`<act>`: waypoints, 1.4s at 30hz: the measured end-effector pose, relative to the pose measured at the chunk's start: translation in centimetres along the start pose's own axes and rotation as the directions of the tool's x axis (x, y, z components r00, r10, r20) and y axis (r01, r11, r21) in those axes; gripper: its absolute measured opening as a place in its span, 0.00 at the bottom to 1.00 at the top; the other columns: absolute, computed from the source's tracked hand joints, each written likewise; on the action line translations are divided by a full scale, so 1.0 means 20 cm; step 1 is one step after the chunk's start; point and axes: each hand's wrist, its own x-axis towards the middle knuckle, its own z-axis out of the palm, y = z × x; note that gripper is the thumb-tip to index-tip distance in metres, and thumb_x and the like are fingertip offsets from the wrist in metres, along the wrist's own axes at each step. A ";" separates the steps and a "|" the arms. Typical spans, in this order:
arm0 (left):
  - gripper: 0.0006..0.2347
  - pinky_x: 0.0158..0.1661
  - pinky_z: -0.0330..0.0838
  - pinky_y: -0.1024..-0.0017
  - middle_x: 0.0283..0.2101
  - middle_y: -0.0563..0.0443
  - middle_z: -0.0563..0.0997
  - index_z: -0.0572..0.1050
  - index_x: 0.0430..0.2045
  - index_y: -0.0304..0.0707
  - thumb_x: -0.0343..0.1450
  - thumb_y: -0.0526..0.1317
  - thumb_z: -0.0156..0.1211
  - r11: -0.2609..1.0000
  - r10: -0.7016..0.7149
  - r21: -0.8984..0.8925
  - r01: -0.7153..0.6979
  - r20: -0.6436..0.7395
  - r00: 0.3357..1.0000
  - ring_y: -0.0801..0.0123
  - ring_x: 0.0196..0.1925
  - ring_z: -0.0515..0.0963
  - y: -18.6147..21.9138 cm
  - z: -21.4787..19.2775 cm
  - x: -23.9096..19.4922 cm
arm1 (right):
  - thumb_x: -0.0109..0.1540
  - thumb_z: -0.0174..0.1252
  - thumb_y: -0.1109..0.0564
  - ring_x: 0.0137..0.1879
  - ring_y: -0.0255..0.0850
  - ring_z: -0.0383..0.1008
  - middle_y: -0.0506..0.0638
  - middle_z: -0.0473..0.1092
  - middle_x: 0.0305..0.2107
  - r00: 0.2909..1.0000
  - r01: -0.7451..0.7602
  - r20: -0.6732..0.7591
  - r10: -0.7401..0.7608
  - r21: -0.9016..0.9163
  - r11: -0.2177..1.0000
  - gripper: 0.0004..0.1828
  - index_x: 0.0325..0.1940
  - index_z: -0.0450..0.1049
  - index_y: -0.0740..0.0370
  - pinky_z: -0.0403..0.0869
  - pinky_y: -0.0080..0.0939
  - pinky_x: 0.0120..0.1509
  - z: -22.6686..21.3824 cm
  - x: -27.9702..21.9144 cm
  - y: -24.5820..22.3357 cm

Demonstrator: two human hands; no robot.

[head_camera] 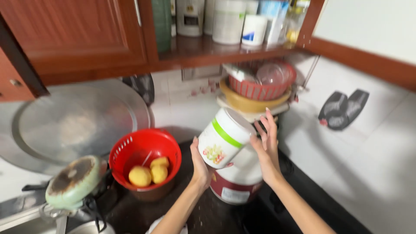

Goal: Retrieve sliced potatoes from a refrigerator, rinse them in a sink, and add powder seasoning from a jar using a spoon.

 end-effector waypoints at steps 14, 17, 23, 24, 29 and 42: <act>0.16 0.25 0.74 0.69 0.26 0.42 0.83 0.80 0.34 0.28 0.76 0.47 0.56 0.388 0.543 0.802 -0.454 0.199 0.816 0.65 0.24 0.81 1.09 0.47 0.37 | 0.56 0.77 0.53 0.72 0.51 0.63 0.66 0.56 0.68 0.781 0.605 -0.299 -0.549 0.141 0.784 0.62 0.77 0.36 0.60 0.68 0.49 0.76 0.38 1.15 -0.40; 0.13 0.28 0.75 0.76 0.25 0.48 0.80 0.78 0.30 0.29 0.77 0.43 0.56 0.354 0.656 0.704 -0.615 0.283 0.700 0.74 0.27 0.79 1.16 0.49 0.45 | 0.56 0.80 0.48 0.74 0.53 0.63 0.67 0.56 0.69 0.737 0.632 -0.211 -0.642 -0.121 0.765 0.66 0.79 0.36 0.62 0.66 0.47 0.77 0.51 1.33 -0.40; 0.10 0.32 0.75 0.74 0.29 0.47 0.81 0.77 0.36 0.29 0.77 0.40 0.56 0.122 0.736 0.690 -0.714 0.419 0.531 0.72 0.30 0.81 1.16 0.47 0.68 | 0.43 0.74 0.38 0.59 0.50 0.75 0.64 0.66 0.59 0.948 0.240 -0.188 -0.256 -0.104 0.965 0.72 0.76 0.35 0.61 0.76 0.42 0.58 0.75 1.56 -0.36; 0.09 0.32 0.75 0.71 0.32 0.46 0.81 0.77 0.36 0.29 0.76 0.40 0.57 0.087 0.722 0.722 -0.687 0.430 0.543 0.68 0.30 0.81 1.16 0.47 0.72 | 0.47 0.77 0.39 0.62 0.52 0.72 0.67 0.63 0.61 0.918 0.362 -0.152 -0.367 -0.058 0.930 0.71 0.75 0.34 0.65 0.75 0.44 0.62 0.77 1.64 -0.27; 0.09 0.37 0.77 0.67 0.37 0.42 0.80 0.76 0.37 0.30 0.75 0.40 0.58 0.015 0.690 0.733 -0.680 0.485 0.538 0.61 0.33 0.82 1.17 0.47 0.89 | 0.55 0.80 0.41 0.66 0.55 0.69 0.72 0.59 0.62 0.834 0.525 -0.092 -0.543 -0.169 0.834 0.70 0.74 0.31 0.71 0.73 0.47 0.68 0.89 1.87 -0.13; 0.09 0.40 0.77 0.62 0.40 0.40 0.78 0.76 0.38 0.30 0.74 0.40 0.56 0.072 0.678 0.776 -0.626 0.422 0.602 0.57 0.36 0.83 1.14 0.44 1.06 | 0.63 0.63 0.36 0.68 0.60 0.67 0.70 0.65 0.64 0.760 0.403 0.166 -0.629 -0.878 0.256 0.48 0.78 0.49 0.56 0.65 0.59 0.69 0.50 2.20 -0.09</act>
